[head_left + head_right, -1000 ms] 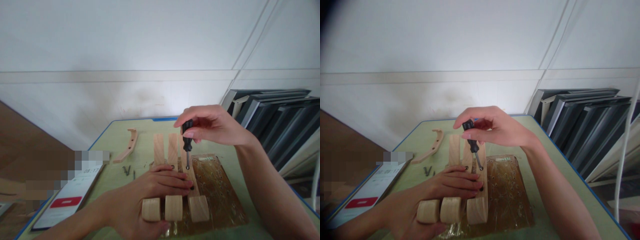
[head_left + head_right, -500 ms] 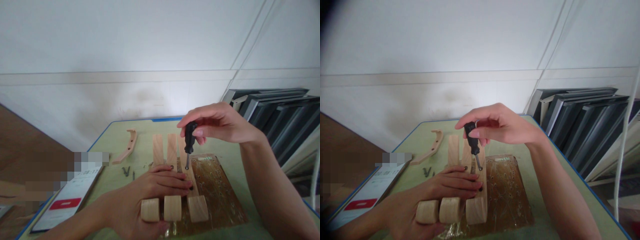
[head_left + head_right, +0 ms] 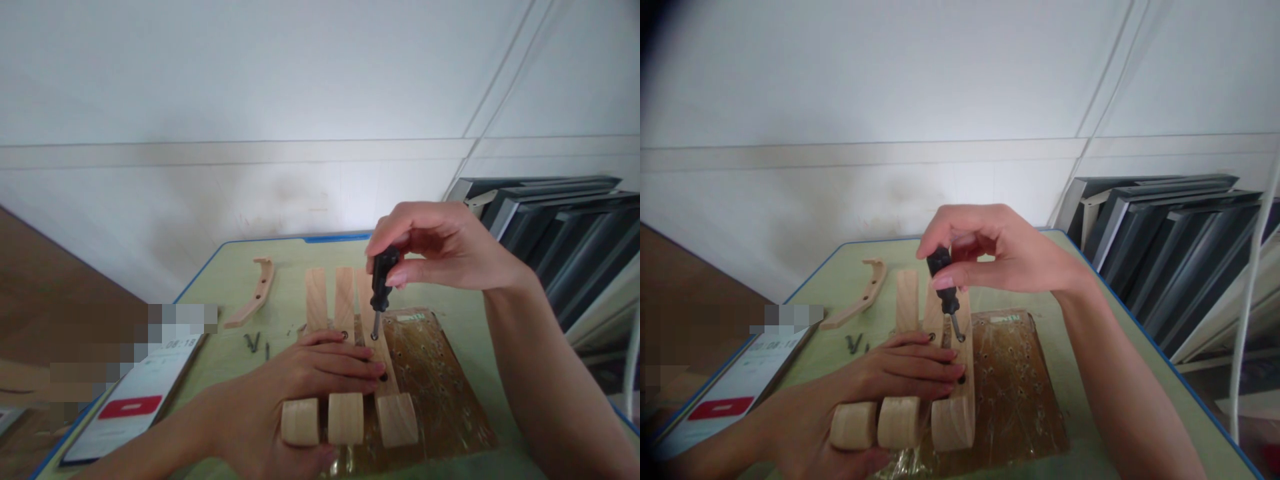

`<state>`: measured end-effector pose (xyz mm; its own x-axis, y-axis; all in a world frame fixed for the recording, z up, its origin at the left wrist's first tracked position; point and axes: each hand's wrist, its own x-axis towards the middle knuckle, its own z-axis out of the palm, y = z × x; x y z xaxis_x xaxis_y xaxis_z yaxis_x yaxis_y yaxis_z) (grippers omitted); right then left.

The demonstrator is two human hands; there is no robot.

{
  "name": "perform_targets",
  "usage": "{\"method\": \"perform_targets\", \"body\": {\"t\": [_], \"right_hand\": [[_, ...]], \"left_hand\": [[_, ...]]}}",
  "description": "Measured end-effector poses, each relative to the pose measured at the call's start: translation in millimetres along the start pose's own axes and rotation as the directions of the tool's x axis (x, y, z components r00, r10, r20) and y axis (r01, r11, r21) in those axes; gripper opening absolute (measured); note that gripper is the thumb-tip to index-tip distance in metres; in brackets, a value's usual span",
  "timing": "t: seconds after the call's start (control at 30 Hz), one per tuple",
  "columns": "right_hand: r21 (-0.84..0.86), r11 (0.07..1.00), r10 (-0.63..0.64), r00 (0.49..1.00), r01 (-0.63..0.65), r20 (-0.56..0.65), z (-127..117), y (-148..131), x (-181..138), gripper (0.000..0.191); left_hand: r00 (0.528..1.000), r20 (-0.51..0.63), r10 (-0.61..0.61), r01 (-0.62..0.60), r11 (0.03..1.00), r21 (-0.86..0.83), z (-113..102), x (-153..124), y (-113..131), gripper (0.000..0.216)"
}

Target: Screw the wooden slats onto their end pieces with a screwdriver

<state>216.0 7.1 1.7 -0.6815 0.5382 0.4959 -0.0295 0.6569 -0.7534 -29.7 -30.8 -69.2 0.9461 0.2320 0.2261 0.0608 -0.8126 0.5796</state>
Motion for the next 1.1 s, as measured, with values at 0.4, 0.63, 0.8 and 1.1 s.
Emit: {"method": "perform_targets", "body": {"t": [0.4,0.63,0.8,1.1], "right_hand": [[0.017,0.997,-0.071,0.997,0.071,0.009,-2.1,-0.3,0.5,0.025],[-0.080,0.993,-0.088,0.996,0.090,0.033,-2.9,-2.3,1.9,0.021],[-0.052,0.994,-0.096,0.995,0.098,0.031,-2.1,-0.7,2.4,0.020],[-0.068,0.994,-0.085,0.996,0.086,0.006,-2.5,3.8,2.2,0.018]], "left_hand": [[1.000,0.014,-0.011,0.010,1.000,0.002,-1.0,2.1,1.2,0.062],[1.000,0.001,0.012,-0.012,0.999,0.041,-0.5,2.2,1.0,0.061],[1.000,0.005,0.015,-0.015,0.999,0.050,-0.7,0.9,0.3,0.065],[1.000,0.013,0.012,-0.013,1.000,0.024,-0.8,1.0,0.7,0.064]]}}
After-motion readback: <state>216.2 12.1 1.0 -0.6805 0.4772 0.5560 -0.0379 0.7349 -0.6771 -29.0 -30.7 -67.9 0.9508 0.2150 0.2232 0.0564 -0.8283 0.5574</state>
